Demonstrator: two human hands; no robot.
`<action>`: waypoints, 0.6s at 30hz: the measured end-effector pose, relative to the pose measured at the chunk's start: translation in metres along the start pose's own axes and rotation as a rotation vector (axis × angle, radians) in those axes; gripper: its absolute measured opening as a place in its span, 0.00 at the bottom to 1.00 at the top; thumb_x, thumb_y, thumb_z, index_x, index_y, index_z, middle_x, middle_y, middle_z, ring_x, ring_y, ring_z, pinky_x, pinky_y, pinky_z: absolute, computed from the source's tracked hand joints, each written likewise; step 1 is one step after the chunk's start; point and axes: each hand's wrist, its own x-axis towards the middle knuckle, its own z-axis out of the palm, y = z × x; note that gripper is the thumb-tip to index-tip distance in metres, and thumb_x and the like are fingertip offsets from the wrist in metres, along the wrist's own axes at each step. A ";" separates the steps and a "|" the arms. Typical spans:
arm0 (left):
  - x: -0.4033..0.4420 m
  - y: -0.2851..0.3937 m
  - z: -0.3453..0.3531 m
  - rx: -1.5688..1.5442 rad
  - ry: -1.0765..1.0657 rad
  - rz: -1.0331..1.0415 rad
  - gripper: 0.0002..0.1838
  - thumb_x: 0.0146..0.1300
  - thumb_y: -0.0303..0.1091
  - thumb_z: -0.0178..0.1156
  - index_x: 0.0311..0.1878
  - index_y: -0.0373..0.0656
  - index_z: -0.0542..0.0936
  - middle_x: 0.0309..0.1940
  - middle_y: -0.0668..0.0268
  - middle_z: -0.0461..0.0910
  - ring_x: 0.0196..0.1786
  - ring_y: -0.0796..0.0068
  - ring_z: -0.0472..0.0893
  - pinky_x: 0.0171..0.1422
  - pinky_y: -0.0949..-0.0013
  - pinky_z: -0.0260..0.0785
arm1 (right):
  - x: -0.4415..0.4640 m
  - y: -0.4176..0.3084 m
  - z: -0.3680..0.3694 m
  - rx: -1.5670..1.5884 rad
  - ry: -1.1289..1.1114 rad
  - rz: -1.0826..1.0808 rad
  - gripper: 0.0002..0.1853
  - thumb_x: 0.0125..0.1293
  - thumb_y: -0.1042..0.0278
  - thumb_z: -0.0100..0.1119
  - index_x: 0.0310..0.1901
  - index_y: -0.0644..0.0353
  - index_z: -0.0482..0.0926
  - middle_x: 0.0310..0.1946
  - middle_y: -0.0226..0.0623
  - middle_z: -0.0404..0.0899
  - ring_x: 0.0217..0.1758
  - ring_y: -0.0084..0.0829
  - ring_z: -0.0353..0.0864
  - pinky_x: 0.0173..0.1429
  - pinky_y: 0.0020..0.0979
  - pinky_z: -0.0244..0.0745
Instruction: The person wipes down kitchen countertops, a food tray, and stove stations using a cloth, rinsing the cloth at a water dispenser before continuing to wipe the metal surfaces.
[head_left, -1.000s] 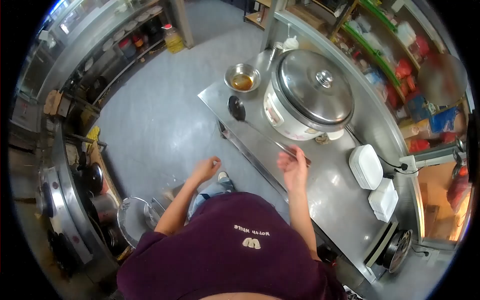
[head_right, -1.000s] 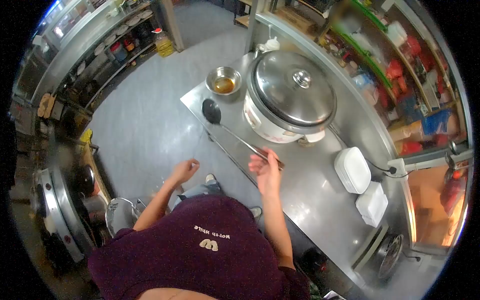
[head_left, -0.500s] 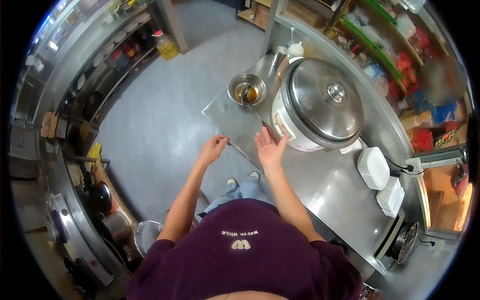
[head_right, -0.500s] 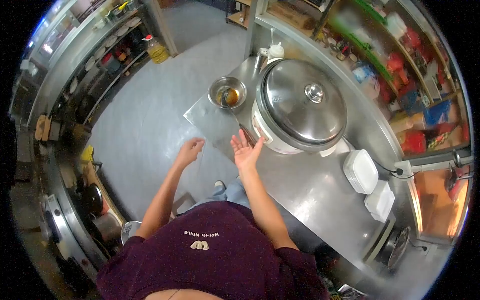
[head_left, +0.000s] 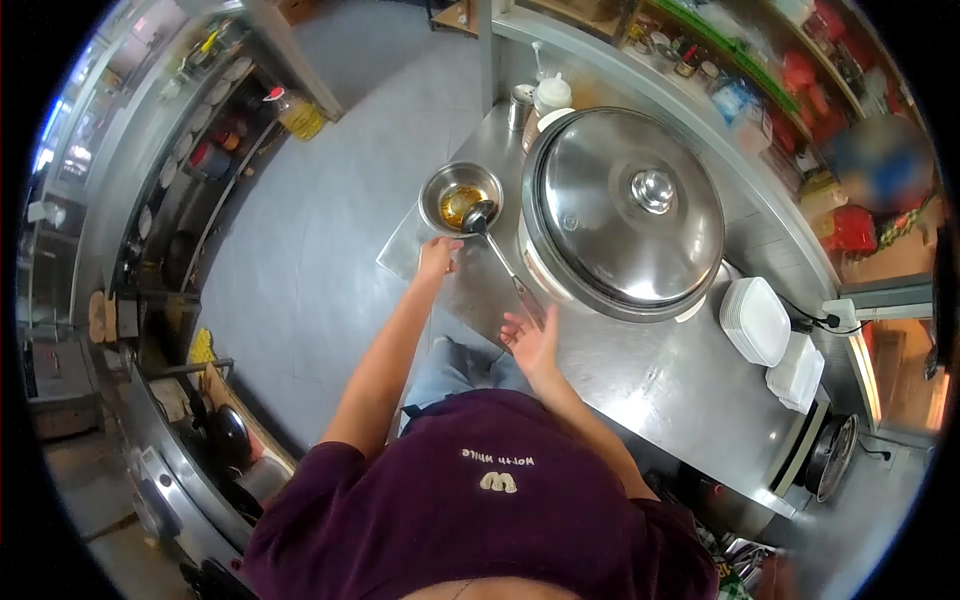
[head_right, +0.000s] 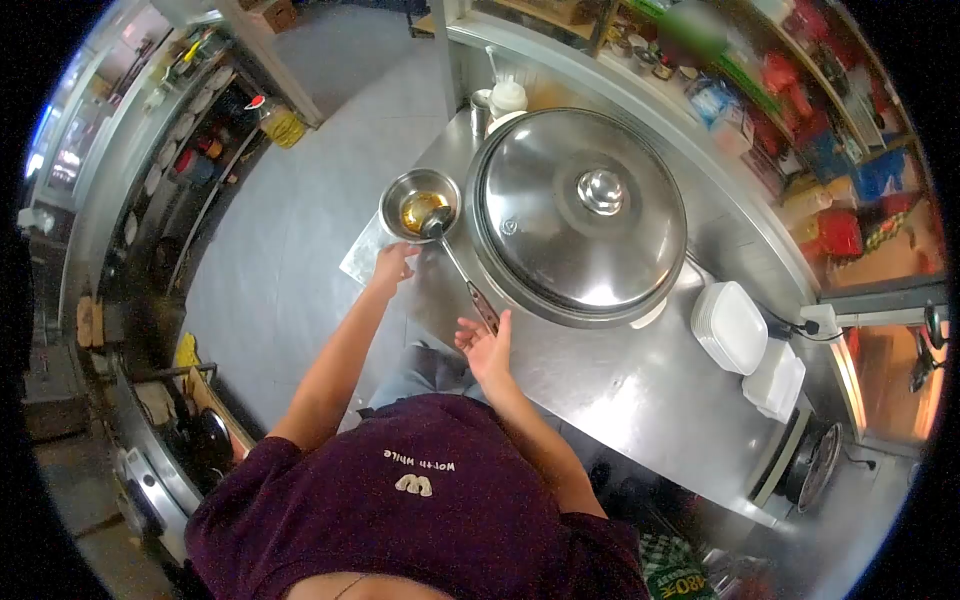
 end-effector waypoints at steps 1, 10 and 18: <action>0.006 0.002 0.001 0.010 -0.019 0.001 0.20 0.64 0.39 0.47 0.52 0.35 0.73 0.42 0.62 0.81 0.15 0.78 0.67 0.25 0.72 0.67 | 0.002 0.000 -0.002 -0.008 0.006 0.004 0.37 0.61 0.28 0.38 0.53 0.57 0.70 0.36 0.44 0.78 0.34 0.37 0.75 0.43 0.39 0.70; 0.065 0.039 0.008 -0.103 -0.202 -0.053 0.19 0.57 0.32 0.52 0.53 0.37 0.71 0.40 0.63 0.81 0.16 0.79 0.68 0.26 0.70 0.68 | 0.045 0.040 0.015 0.138 0.089 -0.077 0.41 0.57 0.24 0.39 0.47 0.62 0.72 0.30 0.42 0.76 0.31 0.36 0.75 0.40 0.38 0.71; 0.094 0.055 0.007 -0.117 -0.334 -0.141 0.18 0.55 0.30 0.58 0.50 0.43 0.69 0.37 0.66 0.81 0.18 0.81 0.67 0.30 0.69 0.68 | 0.076 0.081 0.038 0.361 0.151 -0.269 0.40 0.59 0.26 0.39 0.41 0.64 0.75 0.29 0.42 0.76 0.31 0.38 0.74 0.38 0.37 0.71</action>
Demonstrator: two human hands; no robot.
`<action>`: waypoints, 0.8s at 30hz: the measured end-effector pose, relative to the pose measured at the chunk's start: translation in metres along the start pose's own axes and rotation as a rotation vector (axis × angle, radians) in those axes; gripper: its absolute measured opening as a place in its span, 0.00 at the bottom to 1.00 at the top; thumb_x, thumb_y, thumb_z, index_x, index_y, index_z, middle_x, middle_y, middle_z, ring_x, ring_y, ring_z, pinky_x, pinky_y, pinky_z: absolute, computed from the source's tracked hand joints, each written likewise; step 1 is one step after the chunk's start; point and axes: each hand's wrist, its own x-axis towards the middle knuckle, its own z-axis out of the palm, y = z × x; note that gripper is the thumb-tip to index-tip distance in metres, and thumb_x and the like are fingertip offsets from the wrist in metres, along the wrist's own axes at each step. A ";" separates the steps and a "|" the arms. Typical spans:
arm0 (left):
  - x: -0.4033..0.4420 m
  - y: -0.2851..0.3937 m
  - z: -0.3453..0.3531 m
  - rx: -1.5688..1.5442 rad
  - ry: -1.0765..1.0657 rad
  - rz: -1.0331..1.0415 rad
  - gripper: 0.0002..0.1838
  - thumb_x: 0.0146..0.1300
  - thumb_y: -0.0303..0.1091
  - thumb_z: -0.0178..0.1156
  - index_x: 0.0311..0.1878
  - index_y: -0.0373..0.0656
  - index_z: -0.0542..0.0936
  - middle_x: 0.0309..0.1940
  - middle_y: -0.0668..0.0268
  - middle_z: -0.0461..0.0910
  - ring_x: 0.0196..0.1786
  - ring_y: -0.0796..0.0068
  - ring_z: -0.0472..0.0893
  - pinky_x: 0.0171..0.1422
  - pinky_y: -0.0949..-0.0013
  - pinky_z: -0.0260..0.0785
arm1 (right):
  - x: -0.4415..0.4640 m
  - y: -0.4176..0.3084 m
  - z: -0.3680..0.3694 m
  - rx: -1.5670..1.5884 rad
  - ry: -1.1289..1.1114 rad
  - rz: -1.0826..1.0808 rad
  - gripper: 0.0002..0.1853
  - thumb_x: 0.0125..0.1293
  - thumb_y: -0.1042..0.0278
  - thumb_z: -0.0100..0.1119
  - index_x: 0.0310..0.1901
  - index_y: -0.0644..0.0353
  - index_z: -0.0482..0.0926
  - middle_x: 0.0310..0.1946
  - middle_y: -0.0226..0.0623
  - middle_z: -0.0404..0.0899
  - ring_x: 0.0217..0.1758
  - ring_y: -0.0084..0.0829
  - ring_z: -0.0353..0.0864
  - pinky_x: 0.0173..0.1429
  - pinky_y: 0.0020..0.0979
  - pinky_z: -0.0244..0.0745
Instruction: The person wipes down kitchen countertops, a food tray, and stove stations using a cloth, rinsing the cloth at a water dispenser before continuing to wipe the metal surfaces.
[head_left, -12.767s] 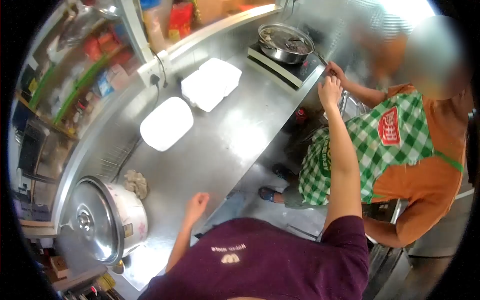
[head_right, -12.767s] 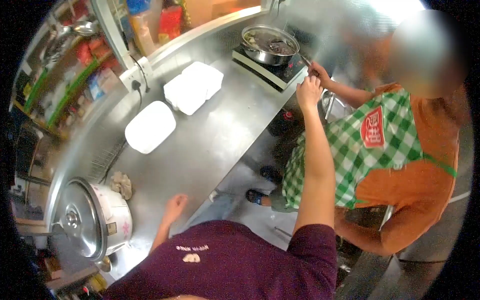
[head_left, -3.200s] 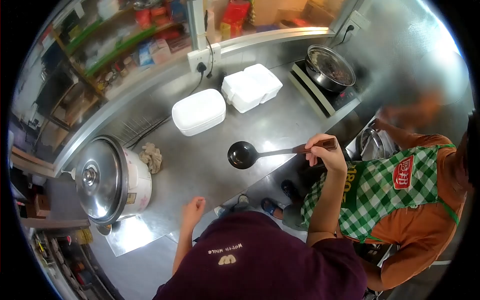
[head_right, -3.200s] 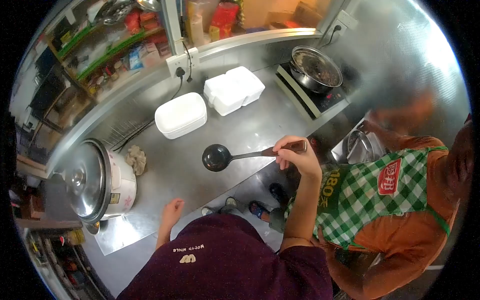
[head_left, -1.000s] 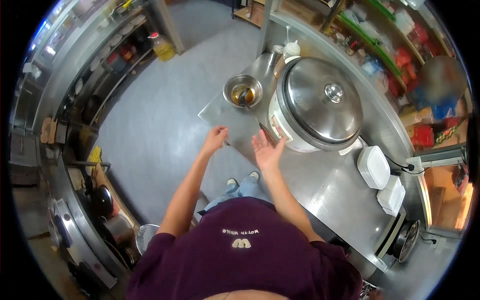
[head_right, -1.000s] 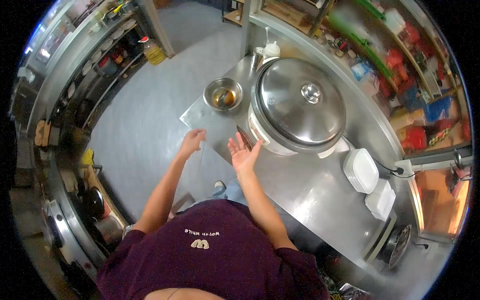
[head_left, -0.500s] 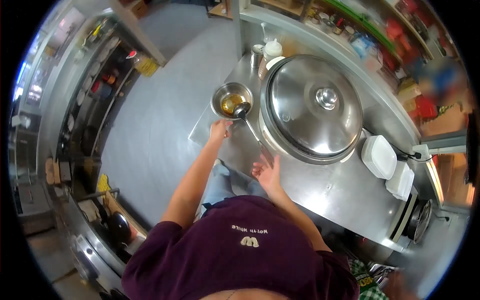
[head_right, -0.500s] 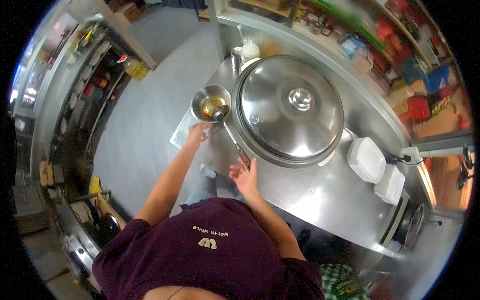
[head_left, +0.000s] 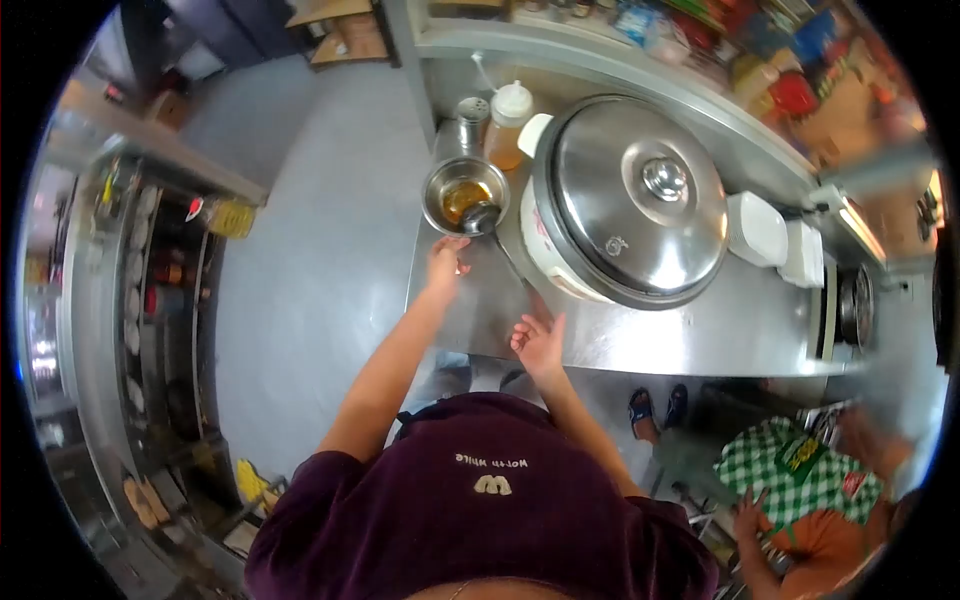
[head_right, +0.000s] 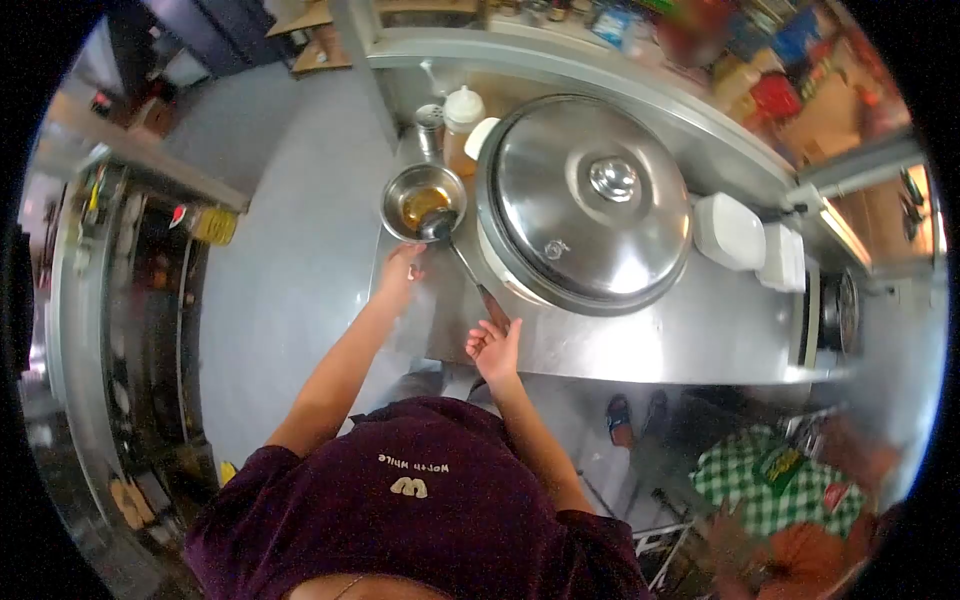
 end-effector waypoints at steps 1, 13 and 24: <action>0.003 0.000 -0.002 0.008 -0.016 -0.005 0.17 0.55 0.31 0.58 0.49 0.44 0.70 0.37 0.67 0.80 0.20 0.81 0.68 0.31 0.69 0.68 | 0.000 0.002 -0.001 -0.014 0.001 0.001 0.40 0.60 0.26 0.37 0.42 0.64 0.74 0.30 0.42 0.77 0.31 0.37 0.74 0.38 0.37 0.72; -0.035 -0.011 -0.037 0.581 -0.346 -0.080 0.19 0.58 0.46 0.58 0.46 0.41 0.76 0.36 0.64 0.81 0.22 0.81 0.72 0.23 0.76 0.64 | -0.041 -0.027 -0.020 -0.431 0.091 -0.027 0.17 0.64 0.52 0.50 0.41 0.58 0.74 0.29 0.38 0.78 0.28 0.32 0.77 0.34 0.33 0.74; -0.101 -0.100 0.087 1.431 -1.323 0.597 0.17 0.48 0.39 0.64 0.40 0.41 0.78 0.40 0.56 0.80 0.45 0.61 0.78 0.47 0.60 0.72 | -0.112 -0.069 0.041 -1.558 0.168 -1.059 0.09 0.48 0.63 0.56 0.25 0.61 0.76 0.25 0.49 0.75 0.35 0.49 0.75 0.39 0.45 0.70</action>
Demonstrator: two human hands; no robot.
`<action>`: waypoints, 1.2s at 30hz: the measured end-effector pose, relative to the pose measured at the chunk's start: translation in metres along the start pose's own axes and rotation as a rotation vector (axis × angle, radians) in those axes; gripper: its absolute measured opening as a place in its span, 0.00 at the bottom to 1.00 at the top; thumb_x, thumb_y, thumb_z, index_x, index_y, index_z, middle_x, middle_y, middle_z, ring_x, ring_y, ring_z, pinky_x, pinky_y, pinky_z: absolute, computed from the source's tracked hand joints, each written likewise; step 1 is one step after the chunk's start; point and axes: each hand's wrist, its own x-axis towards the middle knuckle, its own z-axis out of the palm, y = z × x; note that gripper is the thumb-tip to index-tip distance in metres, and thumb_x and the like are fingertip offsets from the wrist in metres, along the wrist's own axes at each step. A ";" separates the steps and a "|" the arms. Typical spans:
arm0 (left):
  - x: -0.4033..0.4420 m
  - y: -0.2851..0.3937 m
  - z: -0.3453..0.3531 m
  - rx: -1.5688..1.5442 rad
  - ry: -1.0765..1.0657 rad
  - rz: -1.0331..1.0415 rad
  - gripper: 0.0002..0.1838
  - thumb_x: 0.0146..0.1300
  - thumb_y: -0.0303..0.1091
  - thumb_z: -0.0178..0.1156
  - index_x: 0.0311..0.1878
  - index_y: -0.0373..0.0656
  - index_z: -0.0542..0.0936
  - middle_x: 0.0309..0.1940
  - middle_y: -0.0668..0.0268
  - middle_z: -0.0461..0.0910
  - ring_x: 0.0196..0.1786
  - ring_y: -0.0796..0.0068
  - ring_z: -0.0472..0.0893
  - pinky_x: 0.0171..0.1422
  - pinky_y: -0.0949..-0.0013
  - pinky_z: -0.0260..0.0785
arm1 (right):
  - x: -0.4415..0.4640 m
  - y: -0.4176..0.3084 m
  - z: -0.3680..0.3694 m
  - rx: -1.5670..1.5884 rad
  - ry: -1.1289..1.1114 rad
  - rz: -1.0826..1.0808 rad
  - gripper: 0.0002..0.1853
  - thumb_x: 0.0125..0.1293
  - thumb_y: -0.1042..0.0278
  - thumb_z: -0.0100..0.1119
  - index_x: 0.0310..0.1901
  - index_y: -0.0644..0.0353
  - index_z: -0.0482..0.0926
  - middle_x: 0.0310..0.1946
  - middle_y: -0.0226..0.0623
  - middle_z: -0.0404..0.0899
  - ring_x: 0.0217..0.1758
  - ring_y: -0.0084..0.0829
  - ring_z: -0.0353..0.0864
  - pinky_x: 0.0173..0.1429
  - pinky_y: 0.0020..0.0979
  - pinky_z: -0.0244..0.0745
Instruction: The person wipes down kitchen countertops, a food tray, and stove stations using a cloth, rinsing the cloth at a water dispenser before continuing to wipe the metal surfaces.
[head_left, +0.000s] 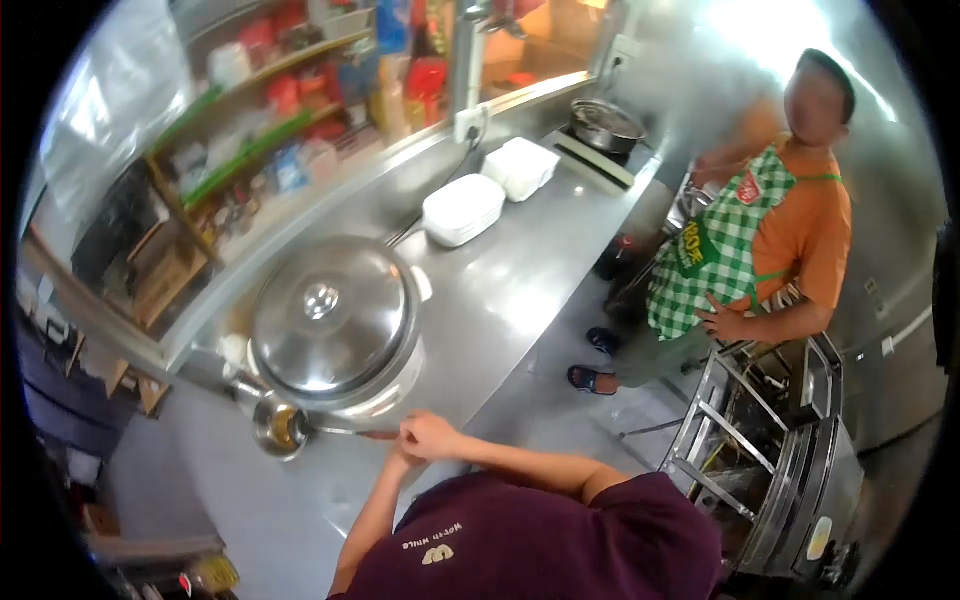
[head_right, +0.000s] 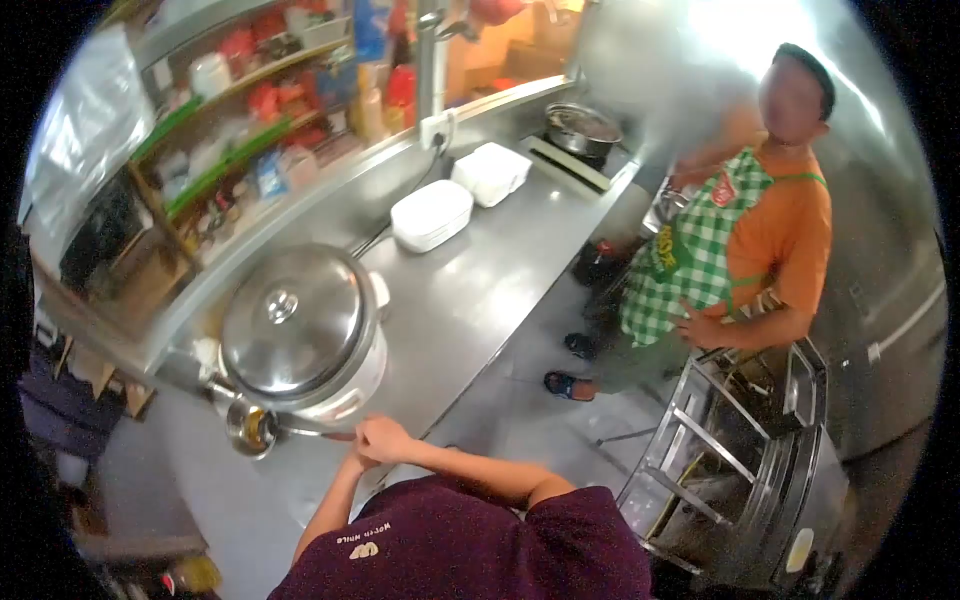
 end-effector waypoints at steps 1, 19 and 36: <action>0.013 0.010 -0.001 0.150 -0.027 -0.050 0.17 0.47 0.41 0.64 0.39 0.42 0.78 0.39 0.57 0.80 0.45 0.59 0.78 0.46 0.59 0.72 | 0.000 0.008 -0.004 -0.004 0.035 -0.008 0.09 0.47 0.64 0.57 0.25 0.62 0.76 0.26 0.49 0.75 0.35 0.49 0.75 0.39 0.45 0.70; 0.152 -0.018 0.092 0.397 -0.039 0.065 0.11 0.53 0.45 0.57 0.35 0.50 0.80 0.33 0.64 0.82 0.39 0.64 0.80 0.39 0.63 0.71 | -0.032 0.067 -0.093 0.187 0.250 0.444 0.16 0.49 0.57 0.63 0.27 0.65 0.82 0.28 0.49 0.81 0.32 0.48 0.80 0.40 0.39 0.75; 0.144 -0.001 0.081 -0.149 0.003 -0.031 0.09 0.59 0.38 0.52 0.35 0.44 0.78 0.32 0.67 0.79 0.37 0.70 0.79 0.40 0.65 0.71 | -0.028 0.066 -0.100 0.287 0.188 0.386 0.14 0.47 0.59 0.62 0.25 0.64 0.80 0.26 0.51 0.80 0.30 0.47 0.81 0.39 0.41 0.75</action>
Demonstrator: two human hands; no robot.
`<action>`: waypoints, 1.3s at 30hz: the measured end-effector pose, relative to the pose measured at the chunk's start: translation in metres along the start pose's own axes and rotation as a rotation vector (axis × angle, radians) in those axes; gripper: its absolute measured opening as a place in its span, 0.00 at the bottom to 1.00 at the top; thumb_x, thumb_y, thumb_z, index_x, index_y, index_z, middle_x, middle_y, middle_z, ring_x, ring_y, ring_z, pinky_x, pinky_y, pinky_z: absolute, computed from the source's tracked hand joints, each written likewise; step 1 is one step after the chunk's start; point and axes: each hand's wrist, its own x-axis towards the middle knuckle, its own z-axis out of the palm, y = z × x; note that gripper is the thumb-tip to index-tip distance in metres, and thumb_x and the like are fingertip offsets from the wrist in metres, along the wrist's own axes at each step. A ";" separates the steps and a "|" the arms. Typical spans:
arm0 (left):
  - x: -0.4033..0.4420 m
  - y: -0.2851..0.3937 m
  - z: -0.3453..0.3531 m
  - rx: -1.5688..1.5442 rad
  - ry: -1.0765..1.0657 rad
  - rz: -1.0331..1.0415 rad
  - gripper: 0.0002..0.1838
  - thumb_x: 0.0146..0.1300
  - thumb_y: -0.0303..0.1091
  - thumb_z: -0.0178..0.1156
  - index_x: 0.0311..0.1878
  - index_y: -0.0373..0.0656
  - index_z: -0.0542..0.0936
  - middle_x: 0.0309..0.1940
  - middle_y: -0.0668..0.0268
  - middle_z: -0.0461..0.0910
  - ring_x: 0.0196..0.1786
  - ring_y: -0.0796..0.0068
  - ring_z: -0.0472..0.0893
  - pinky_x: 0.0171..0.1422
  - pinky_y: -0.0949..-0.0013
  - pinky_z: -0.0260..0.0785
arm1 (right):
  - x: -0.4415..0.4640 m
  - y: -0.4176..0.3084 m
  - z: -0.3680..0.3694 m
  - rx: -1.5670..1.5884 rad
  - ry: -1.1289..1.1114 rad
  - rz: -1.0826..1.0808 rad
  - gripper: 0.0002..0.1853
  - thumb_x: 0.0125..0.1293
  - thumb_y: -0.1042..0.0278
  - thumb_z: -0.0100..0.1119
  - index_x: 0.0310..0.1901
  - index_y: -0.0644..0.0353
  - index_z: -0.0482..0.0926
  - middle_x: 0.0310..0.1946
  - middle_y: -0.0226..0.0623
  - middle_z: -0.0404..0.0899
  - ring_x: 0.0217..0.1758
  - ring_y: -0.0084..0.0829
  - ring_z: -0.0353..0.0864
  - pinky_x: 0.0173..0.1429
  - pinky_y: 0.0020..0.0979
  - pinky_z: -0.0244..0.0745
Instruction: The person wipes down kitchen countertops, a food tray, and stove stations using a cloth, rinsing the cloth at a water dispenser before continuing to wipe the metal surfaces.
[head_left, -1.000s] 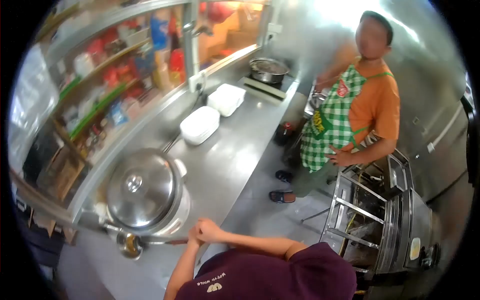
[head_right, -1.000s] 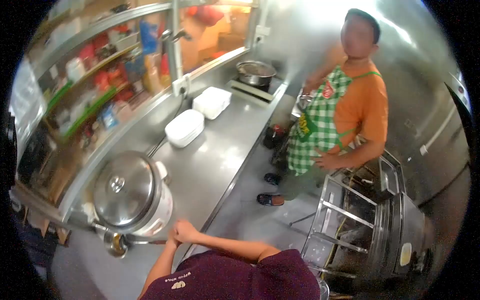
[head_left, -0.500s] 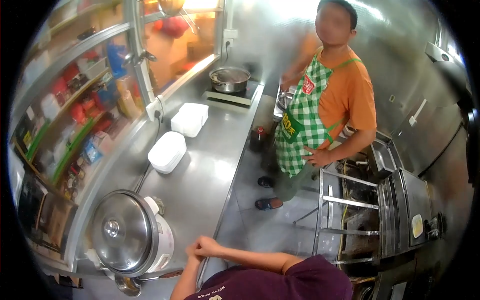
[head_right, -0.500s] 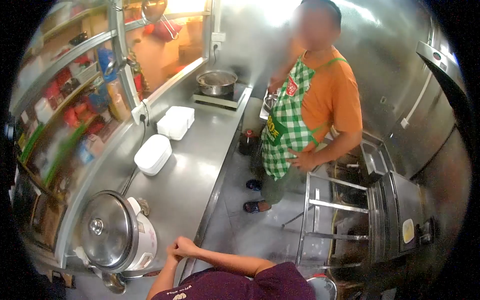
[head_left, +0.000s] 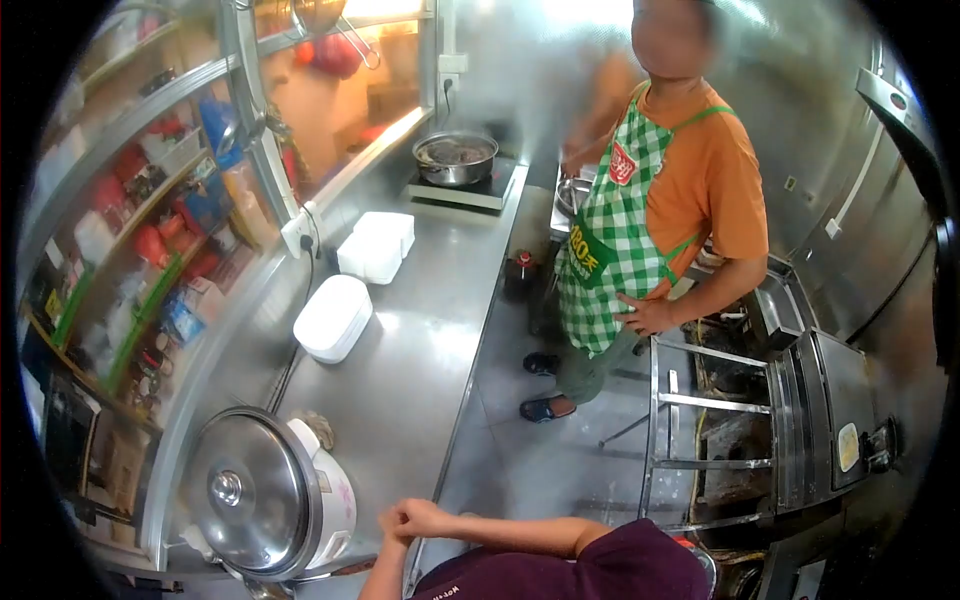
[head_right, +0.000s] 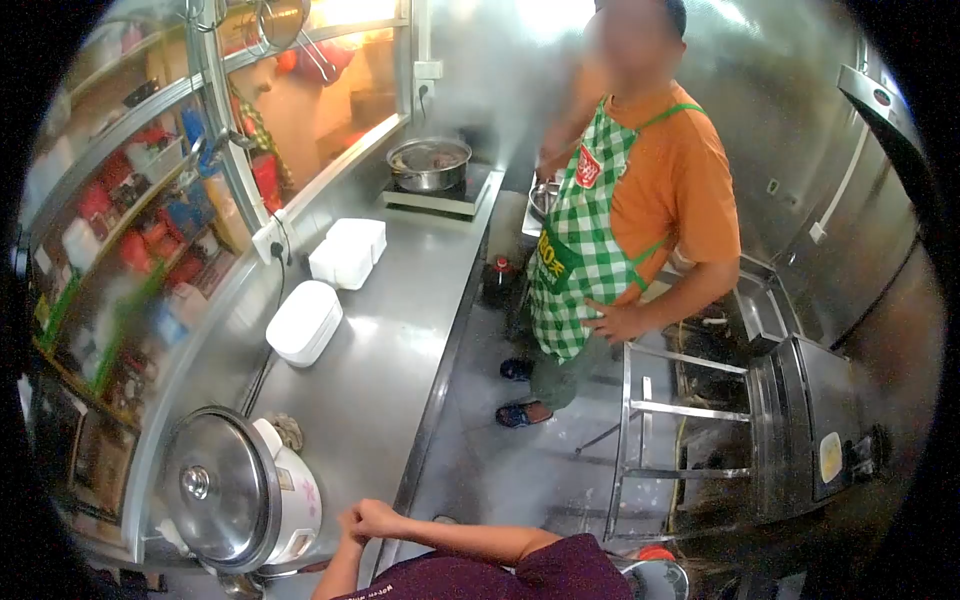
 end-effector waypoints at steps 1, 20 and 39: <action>-0.001 -0.005 -0.001 -0.002 0.001 -0.001 0.09 0.59 0.38 0.51 0.35 0.44 0.78 0.32 0.67 0.79 0.37 0.70 0.78 0.41 0.65 0.71 | 0.002 0.006 0.005 0.015 0.013 -0.031 0.14 0.48 0.59 0.61 0.25 0.64 0.80 0.25 0.50 0.80 0.30 0.47 0.80 0.39 0.41 0.75; 0.004 -0.027 0.001 -0.719 -0.040 -0.244 0.11 0.61 0.35 0.48 0.37 0.41 0.77 0.36 0.65 0.78 0.41 0.69 0.78 0.44 0.65 0.72 | 0.010 0.010 0.015 -0.038 0.120 -0.102 0.14 0.44 0.57 0.65 0.23 0.62 0.81 0.24 0.49 0.79 0.31 0.46 0.79 0.40 0.41 0.75; 0.009 -0.090 0.011 -0.698 -0.099 -0.174 0.15 0.59 0.45 0.51 0.46 0.51 0.78 0.43 0.67 0.80 0.47 0.70 0.78 0.49 0.64 0.70 | -0.002 -0.009 0.024 -0.064 -0.049 0.032 0.14 0.47 0.56 0.64 0.27 0.60 0.82 0.25 0.43 0.81 0.28 0.38 0.81 0.38 0.35 0.75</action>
